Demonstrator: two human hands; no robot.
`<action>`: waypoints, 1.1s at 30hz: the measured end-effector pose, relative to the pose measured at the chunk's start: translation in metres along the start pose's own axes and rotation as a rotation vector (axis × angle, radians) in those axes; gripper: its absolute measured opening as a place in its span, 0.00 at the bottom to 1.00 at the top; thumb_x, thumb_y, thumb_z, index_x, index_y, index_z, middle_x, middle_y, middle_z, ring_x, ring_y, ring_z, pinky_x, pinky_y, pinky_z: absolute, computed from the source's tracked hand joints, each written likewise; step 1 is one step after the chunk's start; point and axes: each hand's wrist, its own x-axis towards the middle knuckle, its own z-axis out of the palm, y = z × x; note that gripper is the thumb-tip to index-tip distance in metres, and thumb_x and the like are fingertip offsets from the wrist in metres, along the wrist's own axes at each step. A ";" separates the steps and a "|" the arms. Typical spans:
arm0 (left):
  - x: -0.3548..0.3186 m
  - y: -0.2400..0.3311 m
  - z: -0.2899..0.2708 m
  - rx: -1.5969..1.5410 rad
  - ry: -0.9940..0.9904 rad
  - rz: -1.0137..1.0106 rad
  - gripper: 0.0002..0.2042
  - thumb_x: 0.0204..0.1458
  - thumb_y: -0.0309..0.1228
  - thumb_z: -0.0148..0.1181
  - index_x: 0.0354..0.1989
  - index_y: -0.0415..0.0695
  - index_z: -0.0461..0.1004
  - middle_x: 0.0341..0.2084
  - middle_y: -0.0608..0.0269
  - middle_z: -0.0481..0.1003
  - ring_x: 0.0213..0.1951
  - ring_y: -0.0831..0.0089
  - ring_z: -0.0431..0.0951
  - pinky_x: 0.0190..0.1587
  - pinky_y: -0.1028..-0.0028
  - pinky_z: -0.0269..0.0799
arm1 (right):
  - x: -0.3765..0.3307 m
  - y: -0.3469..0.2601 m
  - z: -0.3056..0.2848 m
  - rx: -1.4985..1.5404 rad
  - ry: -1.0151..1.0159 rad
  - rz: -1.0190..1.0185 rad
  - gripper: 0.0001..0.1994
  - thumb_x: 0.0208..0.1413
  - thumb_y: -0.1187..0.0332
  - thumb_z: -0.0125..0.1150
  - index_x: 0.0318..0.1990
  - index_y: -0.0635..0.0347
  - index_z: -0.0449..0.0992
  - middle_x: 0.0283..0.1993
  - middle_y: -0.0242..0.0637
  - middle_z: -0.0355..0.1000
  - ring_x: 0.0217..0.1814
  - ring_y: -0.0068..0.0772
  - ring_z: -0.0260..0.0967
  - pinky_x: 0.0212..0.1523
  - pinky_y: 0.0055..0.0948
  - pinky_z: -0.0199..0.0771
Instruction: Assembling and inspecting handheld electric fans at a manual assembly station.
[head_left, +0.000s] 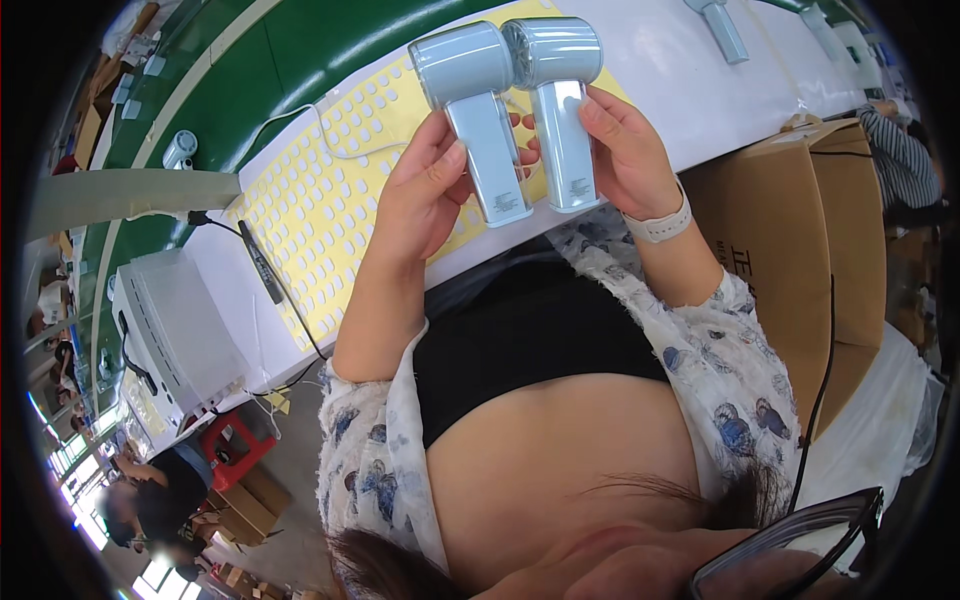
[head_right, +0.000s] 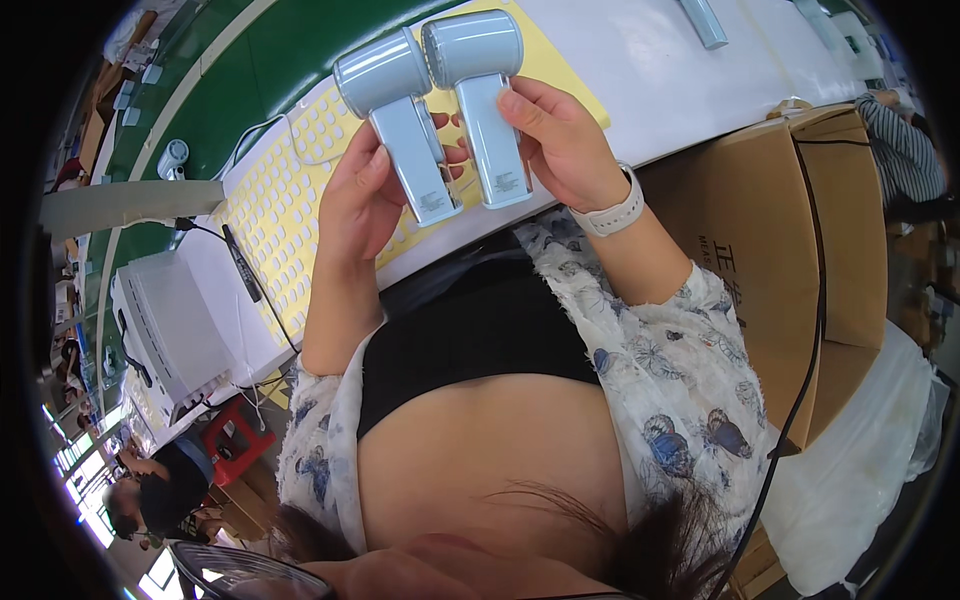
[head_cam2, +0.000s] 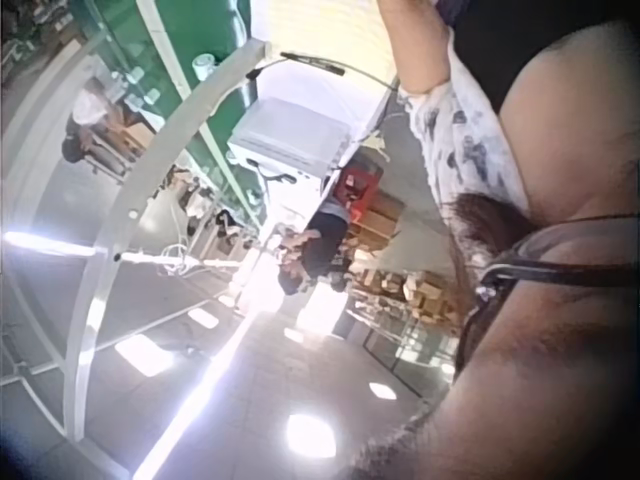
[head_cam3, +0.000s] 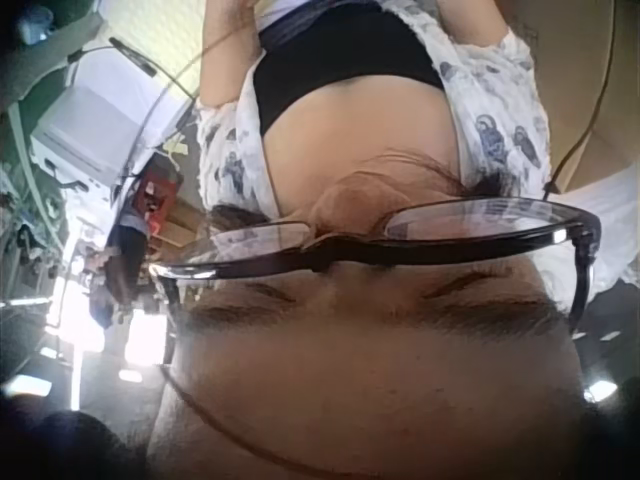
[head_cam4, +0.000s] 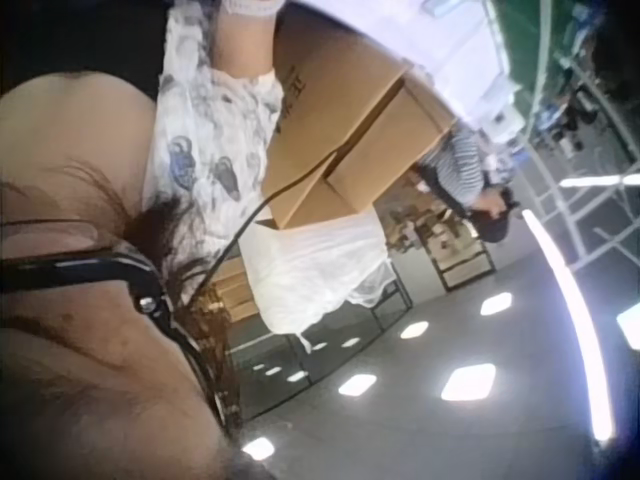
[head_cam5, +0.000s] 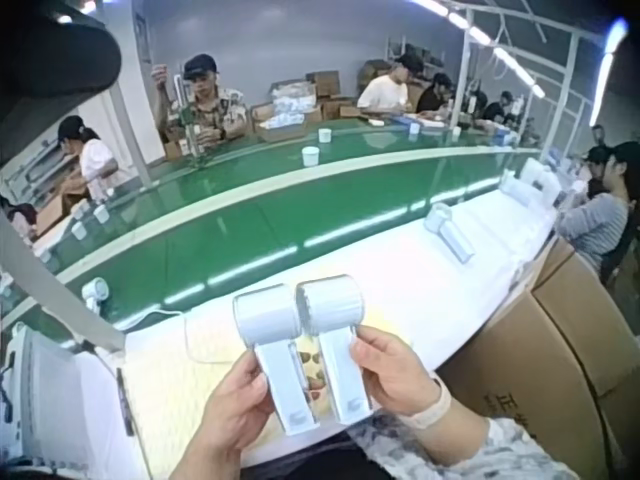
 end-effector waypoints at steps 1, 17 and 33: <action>0.000 0.000 -0.001 0.001 0.002 -0.001 0.27 0.60 0.39 0.48 0.63 0.36 0.52 0.54 0.47 0.66 0.49 0.54 0.75 0.54 0.62 0.70 | 0.000 0.000 0.000 0.002 -0.001 0.001 0.24 0.64 0.58 0.48 0.59 0.69 0.60 0.49 0.44 0.71 0.46 0.30 0.73 0.48 0.30 0.76; -0.008 -0.005 -0.009 0.385 0.129 0.194 0.44 0.40 0.36 0.70 0.65 0.43 0.48 0.55 0.56 0.59 0.59 0.64 0.59 0.60 0.65 0.55 | -0.004 0.005 -0.013 -0.032 -0.448 -0.032 0.40 0.41 0.48 0.72 0.58 0.63 0.63 0.39 0.41 0.71 0.40 0.31 0.71 0.37 0.26 0.72; -0.001 -0.010 -0.011 0.397 0.322 0.249 0.39 0.46 0.42 0.68 0.62 0.45 0.50 0.49 0.58 0.64 0.51 0.68 0.67 0.53 0.67 0.66 | 0.002 0.006 0.010 -0.273 -0.135 -0.122 0.46 0.47 0.45 0.65 0.67 0.58 0.47 0.53 0.43 0.68 0.45 0.40 0.75 0.44 0.33 0.78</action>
